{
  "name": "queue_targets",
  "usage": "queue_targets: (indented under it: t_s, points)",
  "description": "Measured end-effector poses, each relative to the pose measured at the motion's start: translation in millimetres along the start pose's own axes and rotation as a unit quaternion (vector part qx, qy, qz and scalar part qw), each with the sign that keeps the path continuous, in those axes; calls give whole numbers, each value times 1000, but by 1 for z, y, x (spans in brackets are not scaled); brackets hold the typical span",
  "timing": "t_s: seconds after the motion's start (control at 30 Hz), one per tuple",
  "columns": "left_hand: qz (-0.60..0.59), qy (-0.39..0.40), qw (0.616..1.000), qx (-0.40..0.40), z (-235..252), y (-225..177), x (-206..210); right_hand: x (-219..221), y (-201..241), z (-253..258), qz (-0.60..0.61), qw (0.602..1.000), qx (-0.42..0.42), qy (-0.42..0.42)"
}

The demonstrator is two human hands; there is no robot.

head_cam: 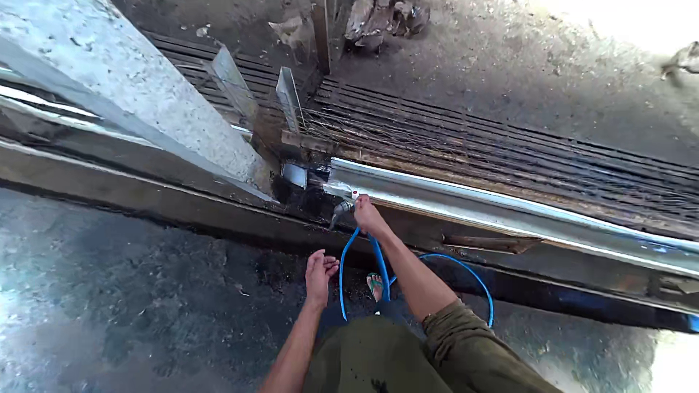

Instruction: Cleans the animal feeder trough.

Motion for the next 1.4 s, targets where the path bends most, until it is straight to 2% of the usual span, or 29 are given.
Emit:
queue_targets:
  t_s: [0.13,0.27,0.37,0.43,0.5,0.57,0.73,0.87,0.97,1.03,1.13,1.17,1.33,1.4]
  points:
    - [-7,37,993,-110,97,-34,4,65,22,11,31,999,27,-24]
    - [-4,99,981,-167,192,-44,15,133,29,31,81,996,33,-4]
    - [-64,113,971,-200,254,-45,17,167,18,60,98,994,44,-34]
    - [-19,96,981,-168,301,-34,11,180,10,80,108,991,62,-48]
    - [179,30,981,-74,356,-22,1,188,4,101,115,988,87,-51]
    - [360,-34,932,19,400,-21,-5,195,-2,114,129,984,111,-45]
    - [473,-42,871,123,478,-9,-9,213,-22,130,140,982,122,-19]
    - [530,-34,827,183,489,4,-12,224,-44,136,158,978,134,2]
    - [570,-3,797,199,473,11,-26,218,-53,131,165,978,128,18]
    - [614,30,757,221,450,19,-39,210,-57,125,152,981,120,32]
    - [651,98,681,320,411,40,-66,198,-61,119,134,986,89,49]
    - [665,125,659,327,398,46,-72,195,-61,119,128,987,80,60]
    - [748,231,557,275,355,77,-83,193,-49,131,39,986,51,152]
    - [763,261,542,234,352,86,-83,198,-42,140,-5,983,48,180]
Point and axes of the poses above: each hand's wrist, its own z-axis towards the middle knuckle, its own x-axis out of the palm, y = z × x, the point moved 1 cm from there along z, towards the middle knuckle, and after that the axes turned 6 degrees about -z, right-handed, at the moved point
